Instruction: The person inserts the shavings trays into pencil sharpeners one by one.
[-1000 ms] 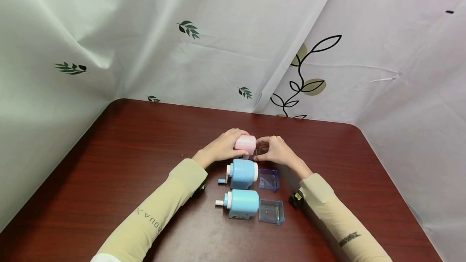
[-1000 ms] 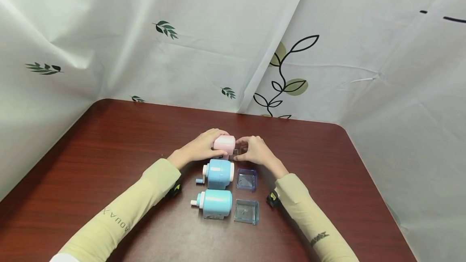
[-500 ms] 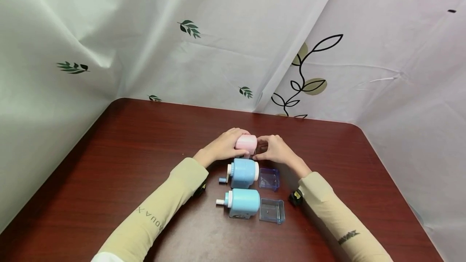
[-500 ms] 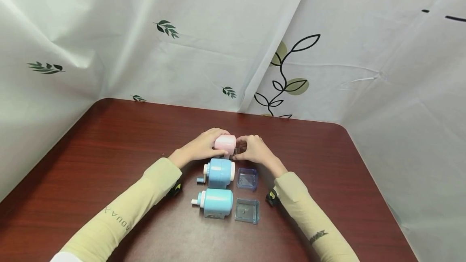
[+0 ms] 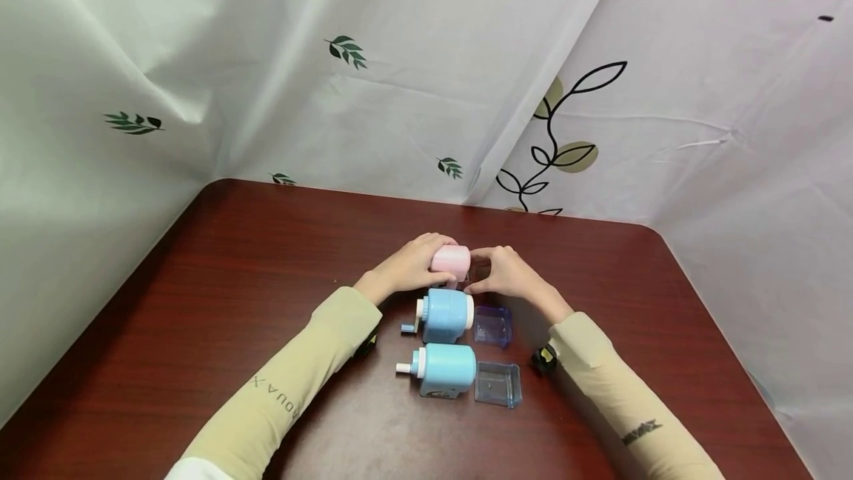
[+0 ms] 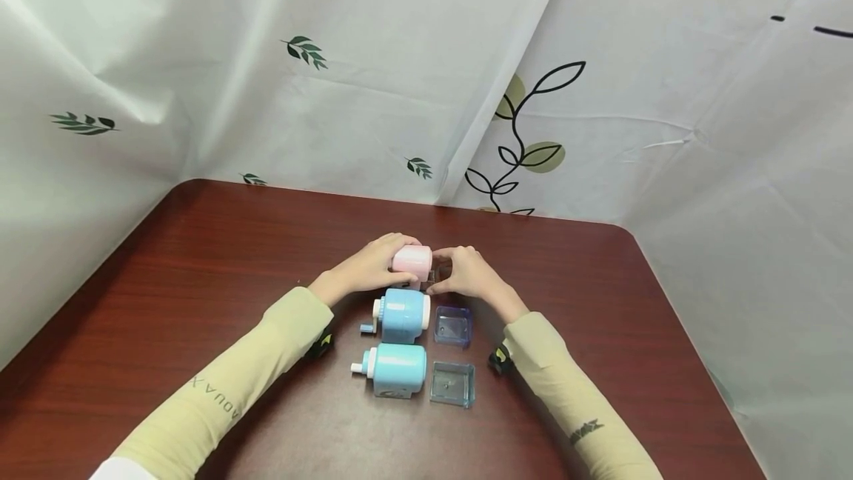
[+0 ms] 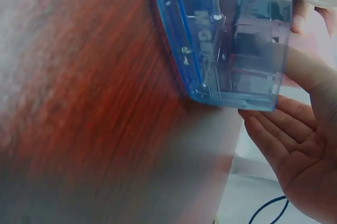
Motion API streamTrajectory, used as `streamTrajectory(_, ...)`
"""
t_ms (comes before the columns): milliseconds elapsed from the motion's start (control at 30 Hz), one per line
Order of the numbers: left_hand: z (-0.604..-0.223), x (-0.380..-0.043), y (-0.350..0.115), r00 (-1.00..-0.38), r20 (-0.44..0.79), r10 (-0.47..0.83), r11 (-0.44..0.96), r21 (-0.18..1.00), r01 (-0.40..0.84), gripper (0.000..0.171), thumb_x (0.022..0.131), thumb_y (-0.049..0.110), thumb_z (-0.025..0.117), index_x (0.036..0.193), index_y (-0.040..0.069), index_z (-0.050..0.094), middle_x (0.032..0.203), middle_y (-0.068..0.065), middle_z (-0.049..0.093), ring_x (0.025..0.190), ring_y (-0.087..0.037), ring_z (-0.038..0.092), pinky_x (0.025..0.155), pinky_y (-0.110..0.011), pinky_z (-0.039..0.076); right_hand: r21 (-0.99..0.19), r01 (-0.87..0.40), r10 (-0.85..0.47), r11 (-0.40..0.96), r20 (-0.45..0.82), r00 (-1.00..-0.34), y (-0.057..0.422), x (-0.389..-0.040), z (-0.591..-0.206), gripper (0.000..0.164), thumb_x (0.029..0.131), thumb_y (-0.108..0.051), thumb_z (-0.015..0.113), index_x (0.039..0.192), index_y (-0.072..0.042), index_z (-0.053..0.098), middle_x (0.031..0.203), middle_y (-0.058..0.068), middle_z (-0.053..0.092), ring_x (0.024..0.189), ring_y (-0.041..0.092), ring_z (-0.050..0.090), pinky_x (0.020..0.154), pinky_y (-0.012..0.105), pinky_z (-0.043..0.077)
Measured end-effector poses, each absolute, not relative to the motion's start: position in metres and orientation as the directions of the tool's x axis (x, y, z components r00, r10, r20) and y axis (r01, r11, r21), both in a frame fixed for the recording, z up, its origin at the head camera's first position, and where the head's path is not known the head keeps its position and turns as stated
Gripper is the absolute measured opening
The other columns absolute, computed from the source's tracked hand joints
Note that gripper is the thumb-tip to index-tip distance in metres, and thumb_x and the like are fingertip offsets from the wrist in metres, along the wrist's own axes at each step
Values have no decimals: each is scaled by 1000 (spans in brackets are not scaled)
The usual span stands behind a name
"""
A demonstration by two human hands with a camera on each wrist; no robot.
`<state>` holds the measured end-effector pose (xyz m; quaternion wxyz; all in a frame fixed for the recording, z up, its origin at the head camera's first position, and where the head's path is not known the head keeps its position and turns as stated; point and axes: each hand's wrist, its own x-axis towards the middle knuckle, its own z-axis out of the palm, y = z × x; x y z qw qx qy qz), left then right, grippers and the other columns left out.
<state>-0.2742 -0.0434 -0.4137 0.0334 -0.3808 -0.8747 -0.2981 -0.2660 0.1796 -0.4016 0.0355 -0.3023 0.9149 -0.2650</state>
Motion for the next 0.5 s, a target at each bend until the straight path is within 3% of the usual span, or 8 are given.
streamTrajectory(133,-414,-274,-43,-714,281,642,537,500,680,56,79,36,69,123,10,48,111,-6,54,96,-15,46,83,-36,43,-518,-519,-563,680,85,-822,182,-266,-401,61,64,-29,82,115,-4,60,104,7,67,92,12,60,78,34,50)
streamTrajectory(500,-413,-273,-43,-714,279,642,539,498,679,55,79,36,69,123,10,48,112,-5,54,97,-15,45,85,-36,43,-567,-495,-562,658,67,-824,182,-267,-402,47,66,-23,81,106,-7,64,97,4,68,88,8,61,75,29,51)
